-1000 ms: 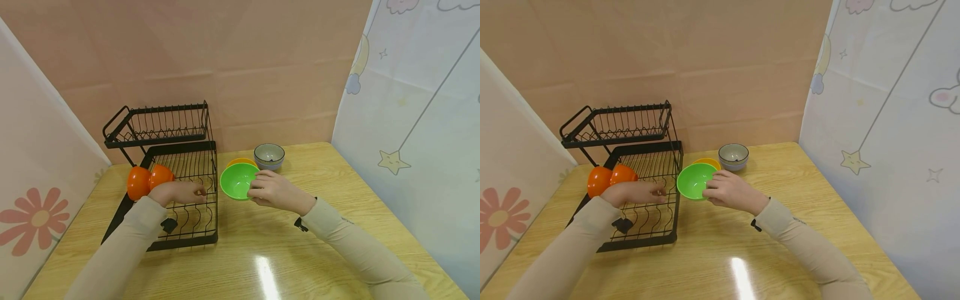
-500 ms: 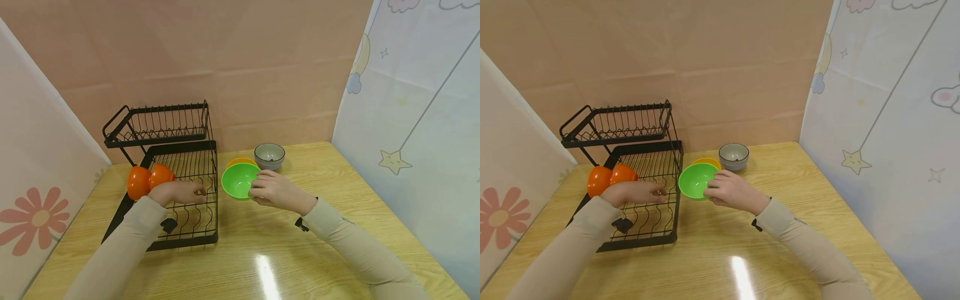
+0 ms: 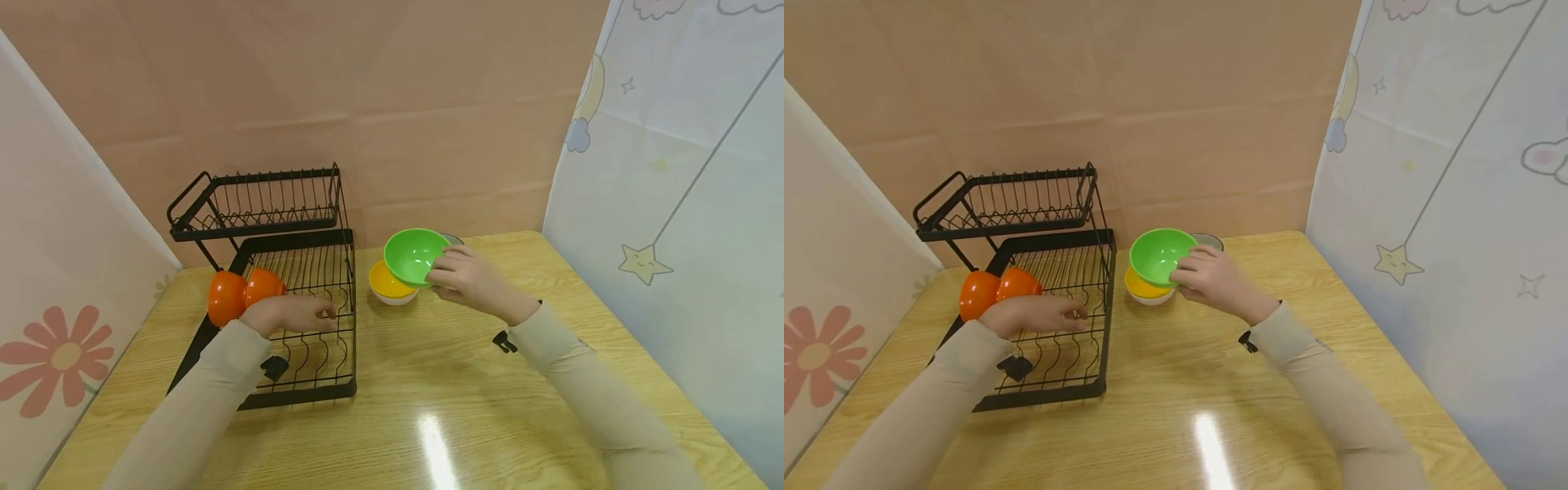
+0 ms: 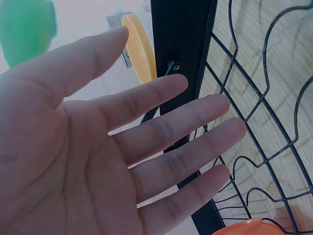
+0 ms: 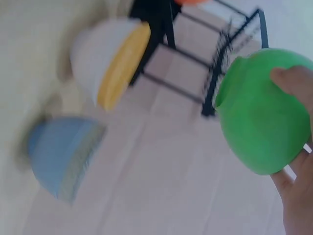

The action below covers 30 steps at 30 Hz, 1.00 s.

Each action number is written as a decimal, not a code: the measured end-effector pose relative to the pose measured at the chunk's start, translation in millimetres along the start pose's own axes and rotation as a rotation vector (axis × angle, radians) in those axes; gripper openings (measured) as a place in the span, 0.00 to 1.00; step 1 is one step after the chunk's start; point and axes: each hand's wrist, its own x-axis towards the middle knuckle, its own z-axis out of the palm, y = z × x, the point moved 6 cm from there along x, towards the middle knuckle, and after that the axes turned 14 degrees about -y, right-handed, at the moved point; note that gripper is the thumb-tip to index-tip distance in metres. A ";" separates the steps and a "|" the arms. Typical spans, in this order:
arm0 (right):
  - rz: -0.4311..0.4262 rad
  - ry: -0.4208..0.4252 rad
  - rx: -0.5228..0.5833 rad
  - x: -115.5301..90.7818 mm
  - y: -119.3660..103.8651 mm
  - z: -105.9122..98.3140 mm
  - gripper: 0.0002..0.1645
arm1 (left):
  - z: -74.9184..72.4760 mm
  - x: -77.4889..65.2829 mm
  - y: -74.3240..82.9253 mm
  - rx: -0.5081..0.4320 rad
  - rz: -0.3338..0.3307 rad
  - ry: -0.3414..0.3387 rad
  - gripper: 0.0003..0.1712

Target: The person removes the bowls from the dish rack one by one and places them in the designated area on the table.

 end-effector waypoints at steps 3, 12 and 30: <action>0.056 0.007 -0.019 -5.3 22.9 -13.9 0.13 | -0.6 -1.1 0.8 0.003 0.007 0.003 0.24; 0.302 0.025 -0.082 -31.0 97.9 -27.3 0.15 | -0.8 -2.0 0.3 -0.001 0.011 0.000 0.23; 0.850 -0.374 0.189 -141.8 177.9 62.2 0.21 | 2.3 -0.7 1.8 0.024 -0.014 -0.007 0.24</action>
